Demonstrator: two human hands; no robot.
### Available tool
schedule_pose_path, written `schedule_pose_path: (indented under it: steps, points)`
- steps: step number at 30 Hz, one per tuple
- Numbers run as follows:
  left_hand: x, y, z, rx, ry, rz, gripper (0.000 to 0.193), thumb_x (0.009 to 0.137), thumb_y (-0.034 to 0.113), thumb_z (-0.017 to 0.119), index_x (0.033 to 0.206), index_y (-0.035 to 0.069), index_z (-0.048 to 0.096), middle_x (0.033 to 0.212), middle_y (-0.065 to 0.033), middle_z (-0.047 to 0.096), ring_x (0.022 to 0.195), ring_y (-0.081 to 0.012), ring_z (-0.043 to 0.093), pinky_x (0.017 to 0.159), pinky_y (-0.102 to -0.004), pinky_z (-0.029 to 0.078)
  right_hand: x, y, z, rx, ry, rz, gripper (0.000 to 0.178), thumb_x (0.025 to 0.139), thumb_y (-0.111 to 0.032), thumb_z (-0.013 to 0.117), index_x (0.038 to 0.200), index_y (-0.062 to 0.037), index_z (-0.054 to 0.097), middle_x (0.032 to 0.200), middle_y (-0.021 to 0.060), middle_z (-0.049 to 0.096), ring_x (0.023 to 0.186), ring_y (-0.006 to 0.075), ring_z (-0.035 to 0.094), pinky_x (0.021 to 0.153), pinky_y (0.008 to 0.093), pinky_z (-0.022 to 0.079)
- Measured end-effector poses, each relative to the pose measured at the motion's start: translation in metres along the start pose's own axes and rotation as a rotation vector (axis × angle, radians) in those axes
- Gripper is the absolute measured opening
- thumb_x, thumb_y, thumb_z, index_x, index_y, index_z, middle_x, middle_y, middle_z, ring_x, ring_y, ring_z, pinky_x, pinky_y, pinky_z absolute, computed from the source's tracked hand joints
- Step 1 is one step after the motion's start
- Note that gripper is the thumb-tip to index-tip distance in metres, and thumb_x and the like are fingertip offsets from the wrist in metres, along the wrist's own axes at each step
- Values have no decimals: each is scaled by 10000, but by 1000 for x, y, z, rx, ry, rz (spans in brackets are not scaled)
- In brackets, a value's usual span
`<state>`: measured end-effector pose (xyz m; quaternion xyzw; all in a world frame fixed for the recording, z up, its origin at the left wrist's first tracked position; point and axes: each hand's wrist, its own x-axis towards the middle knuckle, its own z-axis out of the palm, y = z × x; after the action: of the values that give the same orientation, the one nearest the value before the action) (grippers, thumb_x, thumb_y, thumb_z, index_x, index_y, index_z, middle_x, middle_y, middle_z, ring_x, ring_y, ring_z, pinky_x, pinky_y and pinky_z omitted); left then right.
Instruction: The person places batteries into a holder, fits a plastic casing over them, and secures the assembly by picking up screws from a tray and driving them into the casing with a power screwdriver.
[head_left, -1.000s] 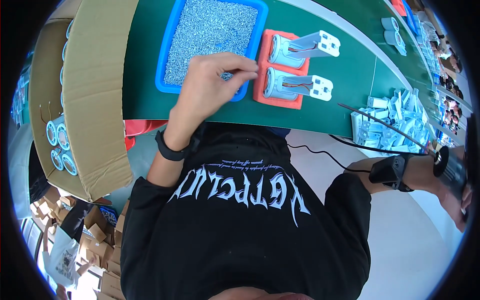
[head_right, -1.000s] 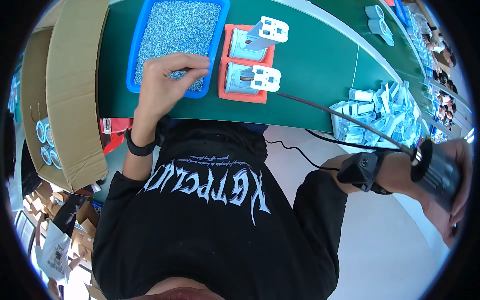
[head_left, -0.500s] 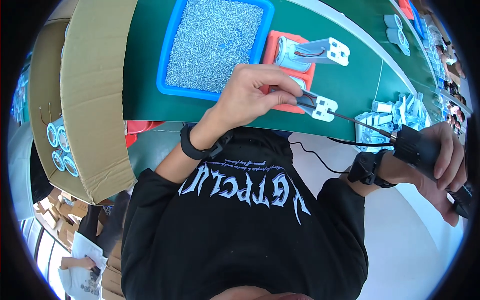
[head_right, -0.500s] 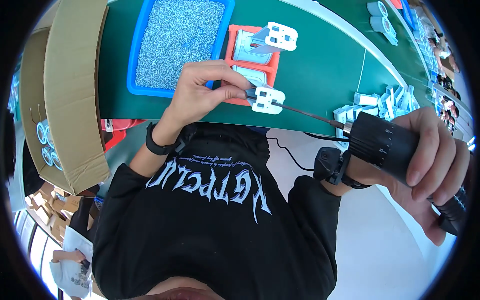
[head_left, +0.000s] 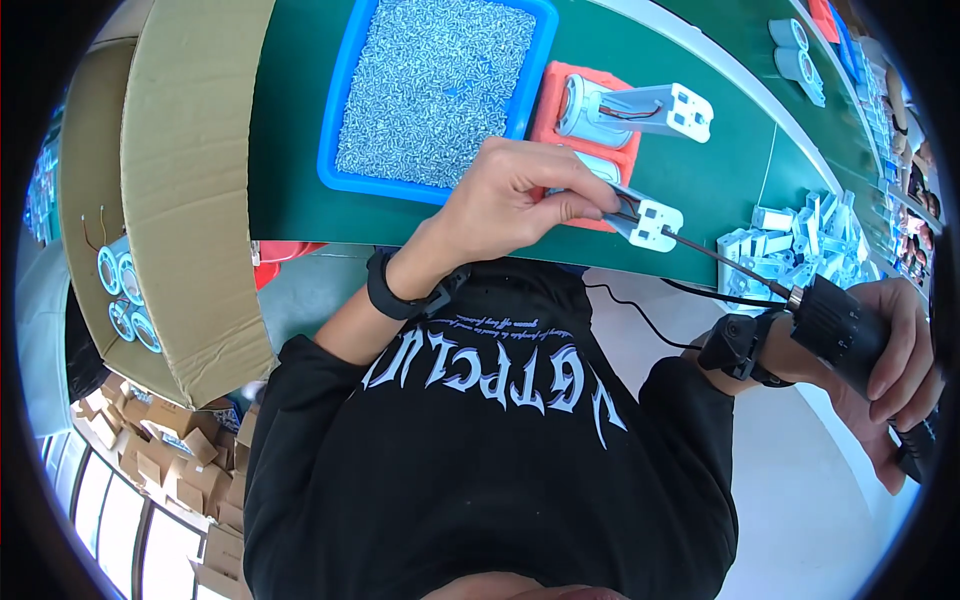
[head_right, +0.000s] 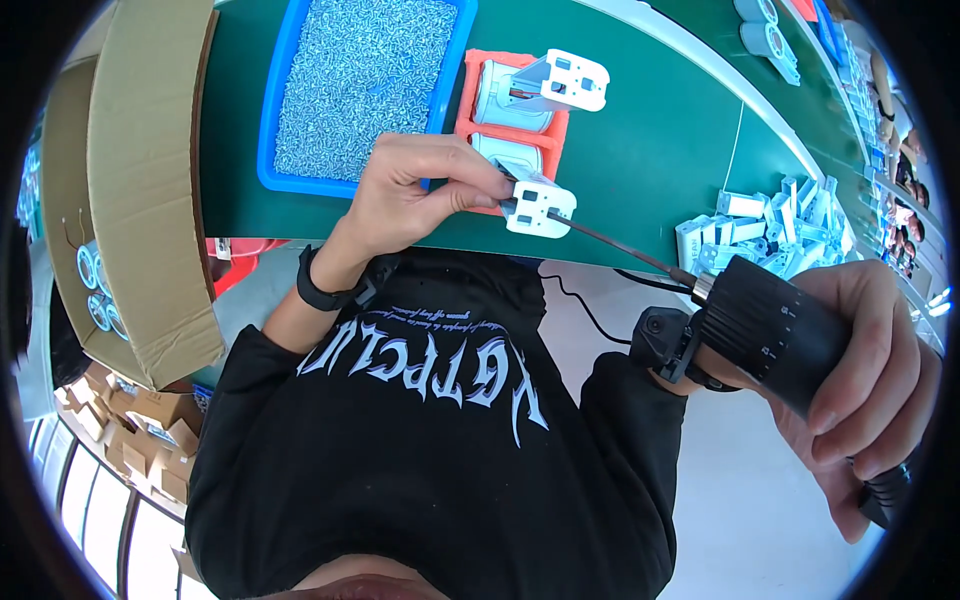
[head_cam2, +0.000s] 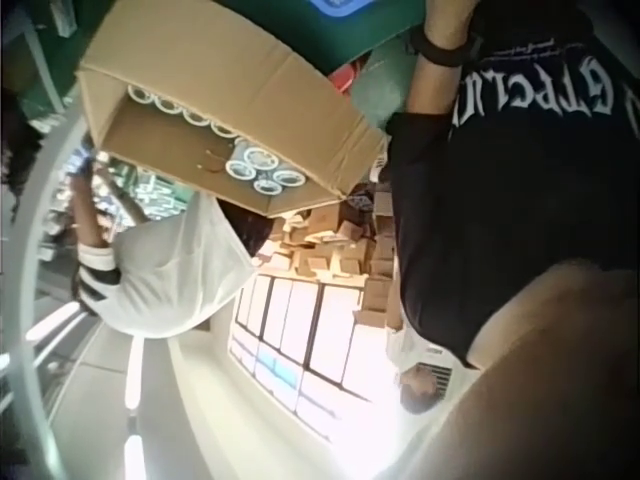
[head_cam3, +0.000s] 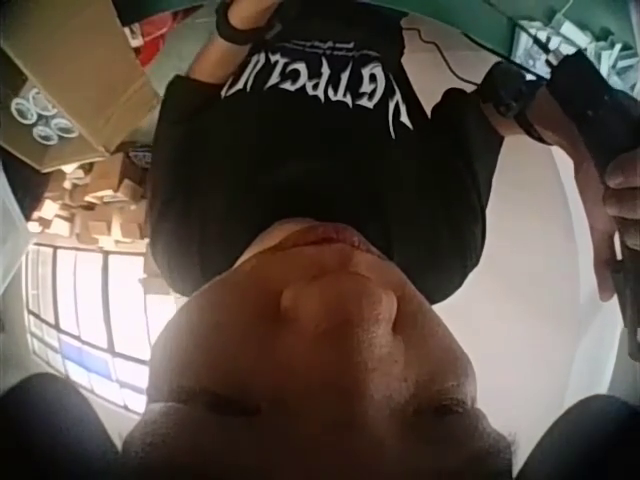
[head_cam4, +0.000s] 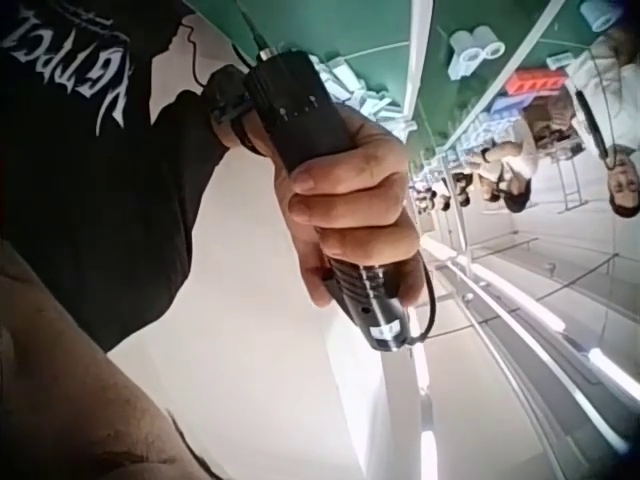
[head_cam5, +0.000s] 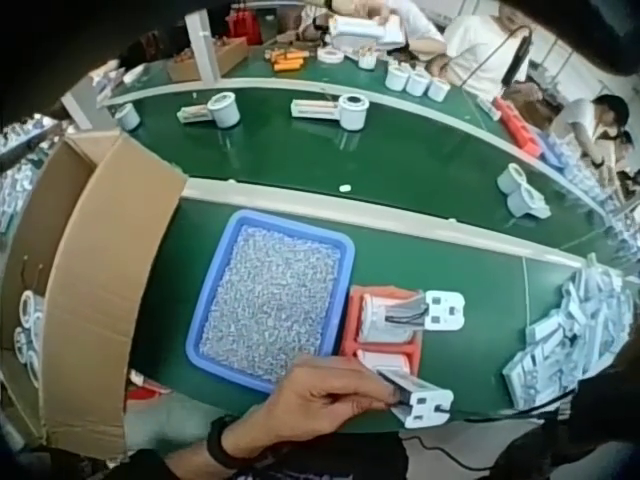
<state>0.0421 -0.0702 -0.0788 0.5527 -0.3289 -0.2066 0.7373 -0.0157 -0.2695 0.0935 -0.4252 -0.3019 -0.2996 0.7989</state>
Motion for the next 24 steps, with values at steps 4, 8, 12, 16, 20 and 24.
schedule_pose_path:
  steps: [4, 8, 12, 16, 20, 24]
  points:
    - [-6, 7, 7, 62, 41, 48, 135, 748, -57, 697, 858, 16, 724, 792, -79, 708, 736, -169, 677, 658, -264, 527, -2, 5, 3, 10, -26, 10, 536, 891, -449, 589, 1279, -92, 491, 732, 5, 507, 509, 118, 542, 456, 280, 548]
    - [-9, 5, 6, 46, 105, 72, 113, 763, -56, 694, 856, 3, 719, 796, -86, 704, 749, -179, 674, 659, -275, 528, -4, 15, 13, -17, -52, 29, 509, 871, -450, 615, 1217, -94, 503, 739, 6, 524, 518, 120, 557, 473, 275, 554]
    - [-14, -3, 6, -29, 148, 21, 130, 763, -70, 682, 859, 6, 723, 820, -85, 706, 768, -168, 670, 683, -260, 524, -6, 29, 15, -39, -86, 56, 477, 844, -452, 650, 1134, -97, 519, 748, 8, 547, 531, 122, 578, 496, 267, 561]
    - [-18, -7, 10, -210, 154, -80, 123, 779, -74, 682, 876, -6, 713, 855, -88, 689, 785, -154, 658, 685, -252, 522, -2, 20, 11, -66, -124, 78, 450, 817, -454, 685, 1050, -100, 535, 757, 9, 570, 544, 125, 598, 520, 260, 569]
    - [-20, -1, 13, -304, 145, -130, 121, 789, -75, 684, 891, -12, 704, 872, -88, 674, 797, -145, 653, 693, -244, 520, -1, 2, 0, -88, -172, 88, 430, 790, -456, 720, 967, -102, 551, 767, 11, 593, 557, 127, 619, 543, 252, 576]
    - [-13, -1, 14, -206, 114, -100, 125, 785, -76, 686, 892, -12, 703, 870, -88, 679, 804, -142, 655, 703, -241, 519, 2, 3, 1, -117, -216, 94, 418, 763, -458, 754, 883, -105, 567, 776, 12, 616, 569, 130, 640, 566, 244, 583]
